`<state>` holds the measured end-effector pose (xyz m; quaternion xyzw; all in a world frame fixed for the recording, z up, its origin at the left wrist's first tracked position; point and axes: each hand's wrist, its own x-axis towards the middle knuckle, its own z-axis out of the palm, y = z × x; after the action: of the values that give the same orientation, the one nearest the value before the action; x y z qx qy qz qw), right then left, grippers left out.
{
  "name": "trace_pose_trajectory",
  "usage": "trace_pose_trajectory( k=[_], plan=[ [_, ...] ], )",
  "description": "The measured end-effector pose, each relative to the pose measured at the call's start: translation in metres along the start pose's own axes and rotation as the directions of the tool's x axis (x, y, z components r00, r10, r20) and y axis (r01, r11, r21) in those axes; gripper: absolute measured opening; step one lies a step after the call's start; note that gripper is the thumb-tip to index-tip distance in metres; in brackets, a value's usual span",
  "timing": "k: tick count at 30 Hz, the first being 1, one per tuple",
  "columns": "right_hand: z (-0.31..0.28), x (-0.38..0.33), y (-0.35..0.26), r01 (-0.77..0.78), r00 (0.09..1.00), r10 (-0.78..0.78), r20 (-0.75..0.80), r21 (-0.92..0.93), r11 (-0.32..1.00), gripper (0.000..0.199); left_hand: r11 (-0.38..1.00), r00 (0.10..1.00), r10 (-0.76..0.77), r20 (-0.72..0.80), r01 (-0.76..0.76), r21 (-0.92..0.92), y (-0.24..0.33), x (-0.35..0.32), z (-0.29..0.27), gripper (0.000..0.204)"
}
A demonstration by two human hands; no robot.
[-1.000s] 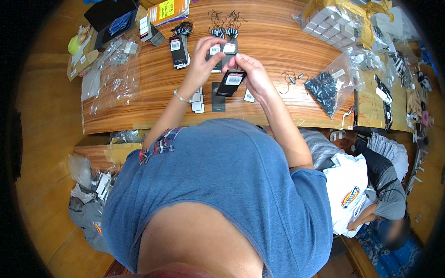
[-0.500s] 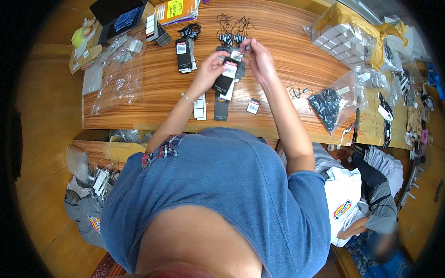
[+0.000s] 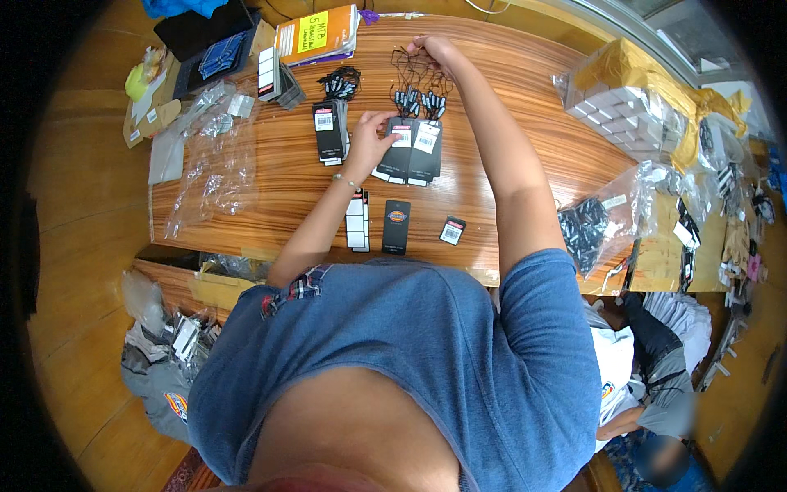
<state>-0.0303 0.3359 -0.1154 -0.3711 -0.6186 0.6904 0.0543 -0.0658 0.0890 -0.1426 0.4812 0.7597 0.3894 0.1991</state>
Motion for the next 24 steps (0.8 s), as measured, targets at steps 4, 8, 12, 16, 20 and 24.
trace_pose_trajectory(
  k=[4,8,12,16,20,24],
  plan=[
    [0.011,0.02,0.002,-0.096,0.991,0.101,0.085,-0.058,0.994,0.023,0.998,0.997,-0.057,-0.042,0.059,0.031,-0.004,-0.019,0.0,0.058],
    [0.007,0.036,0.009,-0.152,0.987,0.154,0.048,-0.039,0.988,0.022,0.989,0.991,-0.133,0.005,0.133,-0.066,0.008,-0.036,0.002,0.064],
    [0.005,0.033,0.016,-0.126,0.992,0.125,-0.02,-0.053,0.991,0.02,0.977,0.981,-0.188,0.055,0.193,-0.087,0.016,-0.042,0.001,0.065],
    [0.0,-0.024,0.018,0.037,0.971,-0.052,-0.235,-0.067,0.997,0.024,0.963,0.971,-0.201,0.131,0.22,-0.157,0.007,-0.046,-0.004,0.069],
    [-0.008,-0.117,0.068,0.312,0.912,-0.374,-0.167,-0.308,0.899,0.023,0.979,0.994,-0.113,0.009,0.113,-0.167,0.007,-0.065,-0.005,0.067],
    [0.013,-0.244,0.144,0.13,0.982,-0.184,-0.031,-0.593,0.794,0.029,0.966,0.959,0.177,0.222,-0.212,0.146,0.023,-0.099,-0.019,0.052]
  ],
)
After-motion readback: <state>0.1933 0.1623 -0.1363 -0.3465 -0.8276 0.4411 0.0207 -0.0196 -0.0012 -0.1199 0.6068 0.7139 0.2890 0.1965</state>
